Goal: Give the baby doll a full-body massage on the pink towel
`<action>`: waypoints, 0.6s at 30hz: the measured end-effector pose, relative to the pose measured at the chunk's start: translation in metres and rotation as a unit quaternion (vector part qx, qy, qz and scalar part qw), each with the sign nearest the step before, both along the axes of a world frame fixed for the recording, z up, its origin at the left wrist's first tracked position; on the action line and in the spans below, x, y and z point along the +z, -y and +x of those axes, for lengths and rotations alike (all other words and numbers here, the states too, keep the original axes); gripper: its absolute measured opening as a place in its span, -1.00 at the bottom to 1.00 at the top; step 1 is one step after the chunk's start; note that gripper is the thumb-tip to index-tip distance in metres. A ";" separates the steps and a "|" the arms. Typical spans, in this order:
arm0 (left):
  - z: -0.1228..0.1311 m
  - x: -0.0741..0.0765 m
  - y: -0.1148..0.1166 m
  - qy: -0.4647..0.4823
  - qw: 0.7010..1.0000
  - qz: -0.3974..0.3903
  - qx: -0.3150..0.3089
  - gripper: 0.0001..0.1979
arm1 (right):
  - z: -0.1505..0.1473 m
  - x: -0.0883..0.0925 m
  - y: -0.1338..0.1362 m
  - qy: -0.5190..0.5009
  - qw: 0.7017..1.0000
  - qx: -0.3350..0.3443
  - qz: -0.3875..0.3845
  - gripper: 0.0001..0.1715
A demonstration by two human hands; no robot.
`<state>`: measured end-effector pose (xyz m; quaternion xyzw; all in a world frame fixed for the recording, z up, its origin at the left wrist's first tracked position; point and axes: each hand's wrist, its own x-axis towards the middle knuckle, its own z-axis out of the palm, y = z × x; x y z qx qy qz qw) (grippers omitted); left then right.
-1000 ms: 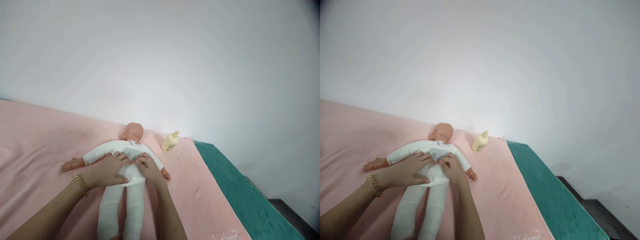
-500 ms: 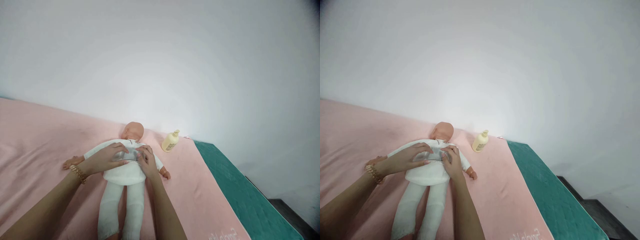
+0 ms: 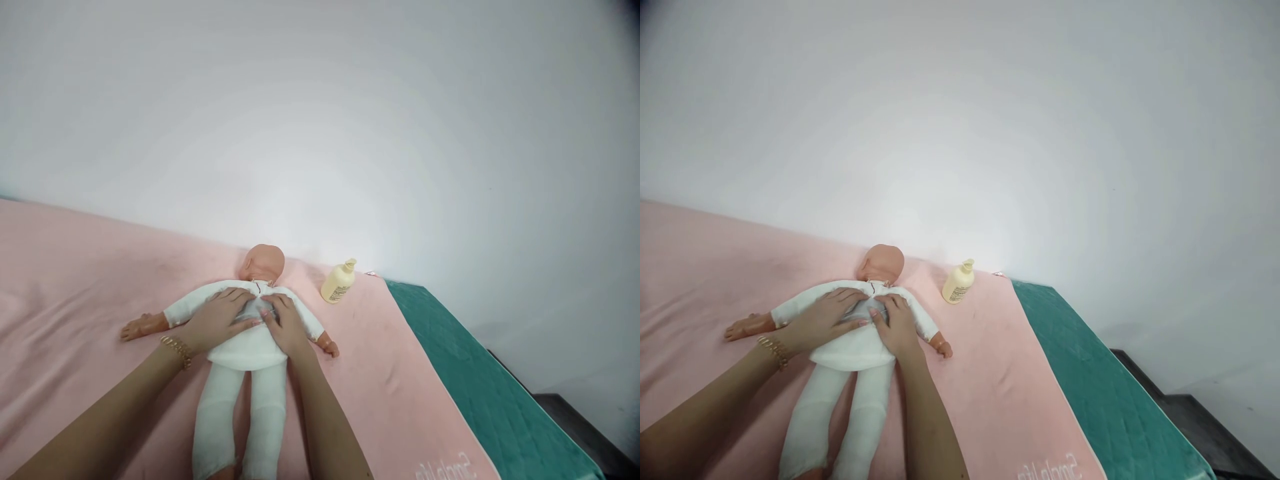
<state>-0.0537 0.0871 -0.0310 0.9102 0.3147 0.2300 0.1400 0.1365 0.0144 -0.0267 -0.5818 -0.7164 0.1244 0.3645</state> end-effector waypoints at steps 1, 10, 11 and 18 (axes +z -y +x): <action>0.001 -0.001 0.000 0.013 1.000 0.012 0.006 -0.35 | 0.001 -0.001 0.000 0.001 1.000 0.001 0.006 -0.60; -0.001 -0.011 -0.007 0.000 1.000 0.025 -0.002 -0.32 | 0.000 0.004 0.000 0.032 0.998 0.005 -0.057 -0.53; -0.001 -0.012 -0.007 0.000 1.000 0.024 -0.001 -0.32 | 0.000 0.004 0.000 0.036 0.997 0.006 -0.061 -0.53; 0.002 -0.019 -0.009 -0.007 1.000 0.029 0.008 -0.24 | 0.000 -0.005 -0.003 0.045 0.998 -0.008 -0.046 -0.39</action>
